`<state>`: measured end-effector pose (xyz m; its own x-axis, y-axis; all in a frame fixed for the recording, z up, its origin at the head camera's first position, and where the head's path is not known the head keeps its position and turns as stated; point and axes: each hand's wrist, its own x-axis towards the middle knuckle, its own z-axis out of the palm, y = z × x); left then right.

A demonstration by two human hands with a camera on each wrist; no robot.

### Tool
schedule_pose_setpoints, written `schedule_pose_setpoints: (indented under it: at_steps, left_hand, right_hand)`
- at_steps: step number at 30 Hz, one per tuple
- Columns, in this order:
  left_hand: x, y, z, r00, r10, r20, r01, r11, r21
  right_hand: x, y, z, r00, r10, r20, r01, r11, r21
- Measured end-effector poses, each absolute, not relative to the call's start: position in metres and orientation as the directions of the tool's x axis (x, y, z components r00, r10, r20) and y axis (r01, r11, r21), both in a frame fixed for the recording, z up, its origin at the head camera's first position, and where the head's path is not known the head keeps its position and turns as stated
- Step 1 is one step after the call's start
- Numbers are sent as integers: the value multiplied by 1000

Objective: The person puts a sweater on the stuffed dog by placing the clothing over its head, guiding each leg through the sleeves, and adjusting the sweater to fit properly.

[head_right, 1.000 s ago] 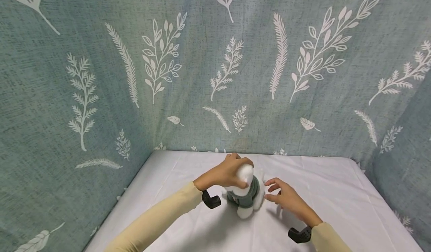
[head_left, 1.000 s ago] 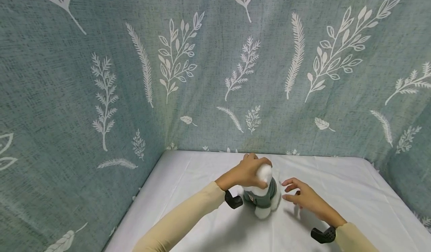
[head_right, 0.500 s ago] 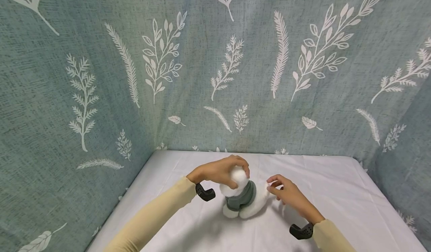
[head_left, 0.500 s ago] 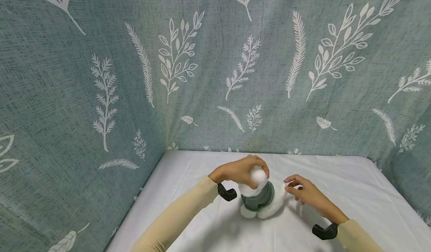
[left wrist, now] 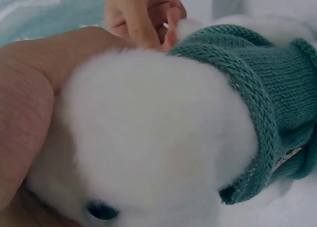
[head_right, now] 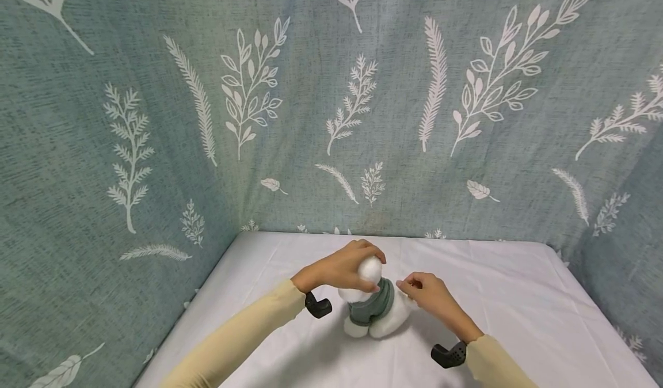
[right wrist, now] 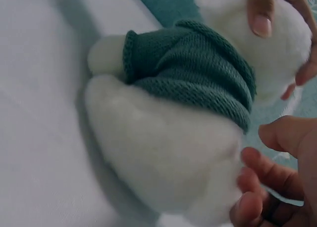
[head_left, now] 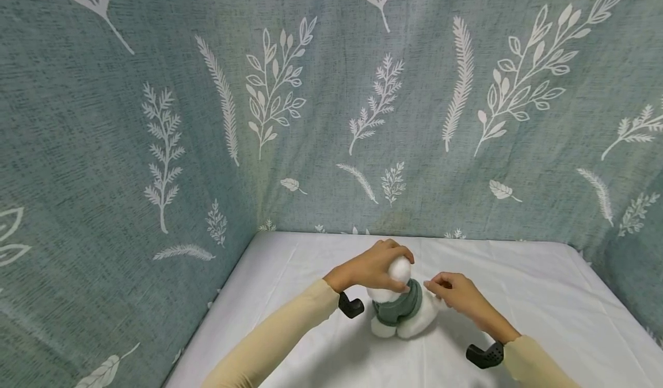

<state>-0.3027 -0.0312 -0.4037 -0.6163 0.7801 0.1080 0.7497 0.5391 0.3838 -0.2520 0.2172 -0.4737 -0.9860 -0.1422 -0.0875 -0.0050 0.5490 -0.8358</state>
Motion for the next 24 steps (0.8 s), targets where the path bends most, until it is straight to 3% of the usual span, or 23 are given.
schedule_pose_setpoints:
  at_steps: [12,24]
  left_hand:
    - [-300,-28,-405,-601,785,151,785,543,298]
    - [-300,-33,-407,-618,774,135,766,556,323]
  right_hand:
    - [-257,202,-473,-980,-142,-140,36,567,-823]
    - [-256,210,-481,-991,-90,-100,26,600,-799]
